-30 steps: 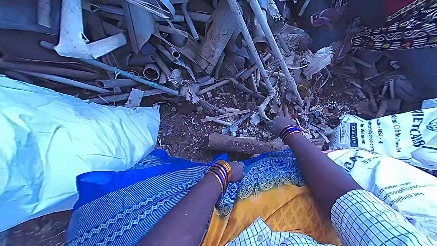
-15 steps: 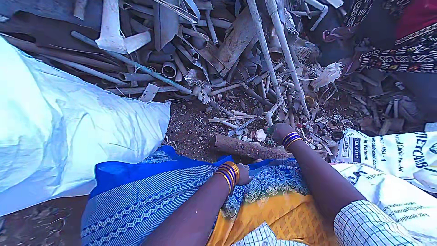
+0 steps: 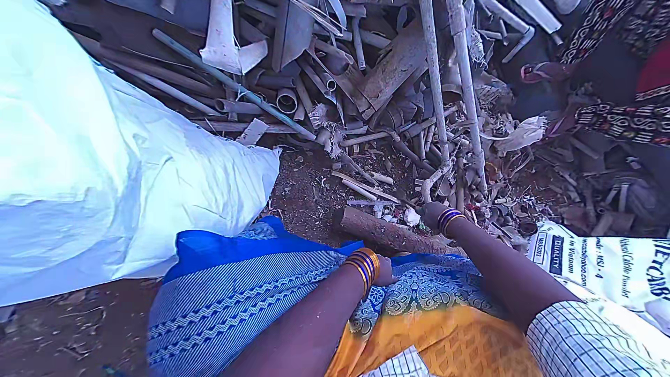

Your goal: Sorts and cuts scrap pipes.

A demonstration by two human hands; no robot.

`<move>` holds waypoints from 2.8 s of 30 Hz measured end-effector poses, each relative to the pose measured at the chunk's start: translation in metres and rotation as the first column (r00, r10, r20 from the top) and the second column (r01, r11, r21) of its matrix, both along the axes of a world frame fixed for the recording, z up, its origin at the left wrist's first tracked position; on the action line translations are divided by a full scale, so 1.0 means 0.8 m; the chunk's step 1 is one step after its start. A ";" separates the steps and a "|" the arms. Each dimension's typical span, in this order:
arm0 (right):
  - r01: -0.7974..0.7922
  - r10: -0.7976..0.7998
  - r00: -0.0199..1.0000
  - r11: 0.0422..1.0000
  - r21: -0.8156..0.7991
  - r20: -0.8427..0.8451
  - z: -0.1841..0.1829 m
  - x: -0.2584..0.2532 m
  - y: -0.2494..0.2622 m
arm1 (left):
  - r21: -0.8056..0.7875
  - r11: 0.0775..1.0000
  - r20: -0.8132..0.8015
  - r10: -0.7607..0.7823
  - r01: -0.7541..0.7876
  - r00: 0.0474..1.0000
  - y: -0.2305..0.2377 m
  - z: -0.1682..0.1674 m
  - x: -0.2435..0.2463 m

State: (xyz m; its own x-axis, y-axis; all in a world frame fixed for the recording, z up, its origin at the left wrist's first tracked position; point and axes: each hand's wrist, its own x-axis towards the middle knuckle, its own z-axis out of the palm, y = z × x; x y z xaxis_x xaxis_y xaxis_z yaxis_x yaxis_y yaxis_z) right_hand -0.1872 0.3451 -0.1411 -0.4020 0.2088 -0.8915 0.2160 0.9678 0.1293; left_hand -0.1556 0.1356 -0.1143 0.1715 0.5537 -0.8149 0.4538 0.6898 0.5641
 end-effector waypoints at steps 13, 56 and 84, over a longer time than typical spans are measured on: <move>0.474 -0.562 0.807 0.432 -0.767 0.182 0.086 0.038 -0.011 | -0.109 0.003 0.328 0.944 -0.994 -0.033 -0.009 0.001 -0.019; 0.447 -0.468 0.813 0.883 -0.142 -0.346 -0.235 -0.109 -0.020 | -0.231 -0.305 0.090 0.939 -0.924 -0.332 -0.002 -0.035 -0.046; 0.495 -0.911 -0.192 -0.410 -0.766 0.364 0.125 0.042 -0.048 | 0.072 -0.089 0.081 0.993 -0.993 -0.083 -0.003 -0.013 -0.018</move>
